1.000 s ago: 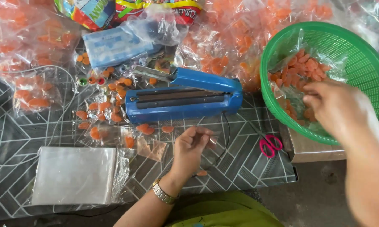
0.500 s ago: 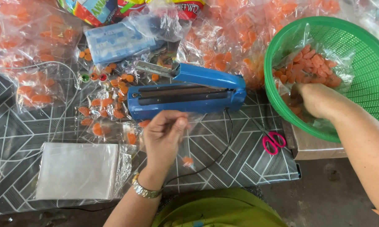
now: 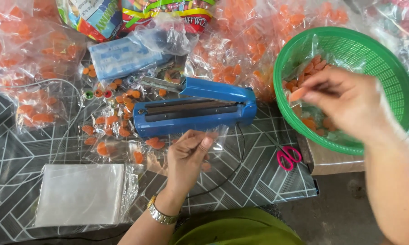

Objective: Manually packaging small orange candies into plastic bags and sealing them with a heat sealer.

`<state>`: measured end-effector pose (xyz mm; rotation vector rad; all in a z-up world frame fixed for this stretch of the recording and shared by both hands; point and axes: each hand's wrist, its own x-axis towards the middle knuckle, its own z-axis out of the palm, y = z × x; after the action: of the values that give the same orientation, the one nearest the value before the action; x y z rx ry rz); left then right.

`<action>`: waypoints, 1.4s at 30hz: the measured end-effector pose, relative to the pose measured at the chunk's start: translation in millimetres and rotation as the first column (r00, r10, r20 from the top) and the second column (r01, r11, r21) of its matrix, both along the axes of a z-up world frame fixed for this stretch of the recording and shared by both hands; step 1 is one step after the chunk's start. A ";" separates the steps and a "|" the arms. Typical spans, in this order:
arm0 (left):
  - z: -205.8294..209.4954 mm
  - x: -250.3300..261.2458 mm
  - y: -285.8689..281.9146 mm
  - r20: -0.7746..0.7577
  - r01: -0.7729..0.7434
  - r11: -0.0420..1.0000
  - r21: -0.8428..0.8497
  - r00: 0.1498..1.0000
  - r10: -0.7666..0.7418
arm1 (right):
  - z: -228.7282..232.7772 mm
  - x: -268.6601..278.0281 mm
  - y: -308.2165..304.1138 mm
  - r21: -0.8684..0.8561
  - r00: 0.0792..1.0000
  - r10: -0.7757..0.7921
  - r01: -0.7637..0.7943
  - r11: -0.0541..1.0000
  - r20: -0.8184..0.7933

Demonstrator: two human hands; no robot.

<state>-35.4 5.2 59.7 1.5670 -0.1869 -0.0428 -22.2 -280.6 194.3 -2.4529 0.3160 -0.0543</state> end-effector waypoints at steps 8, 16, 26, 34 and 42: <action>7.4 -8.5 -11.2 -0.033 0.072 0.997 0.036 0.997 -0.071 | -12.7 9.4 64.8 -0.060 0.647 0.662 -0.696 0.715 0.379; 5.3 -7.6 -11.9 0.046 0.056 0.998 -0.020 0.997 -0.055 | -18.2 19.2 76.4 -0.132 0.555 0.763 -0.774 0.620 0.330; -13.7 -12.6 -21.8 0.097 0.021 0.980 -0.198 0.995 -0.002 | -23.4 11.3 82.2 -0.178 0.505 0.794 -0.794 0.582 0.339; -19.7 -13.7 -11.5 0.351 0.184 0.966 -0.183 0.930 -0.110 | -18.3 0.0 89.9 -0.117 0.592 0.751 -0.757 0.643 0.294; -8.5 -26.2 15.3 0.222 0.174 0.985 0.005 0.960 -0.171 | 13.7 -5.6 101.0 -0.159 0.511 0.778 -0.789 0.593 0.365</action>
<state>-61.5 20.5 51.2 1.5357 -0.4986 -0.0029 -27.8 -179.6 208.0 -2.2474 -1.0026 -0.1534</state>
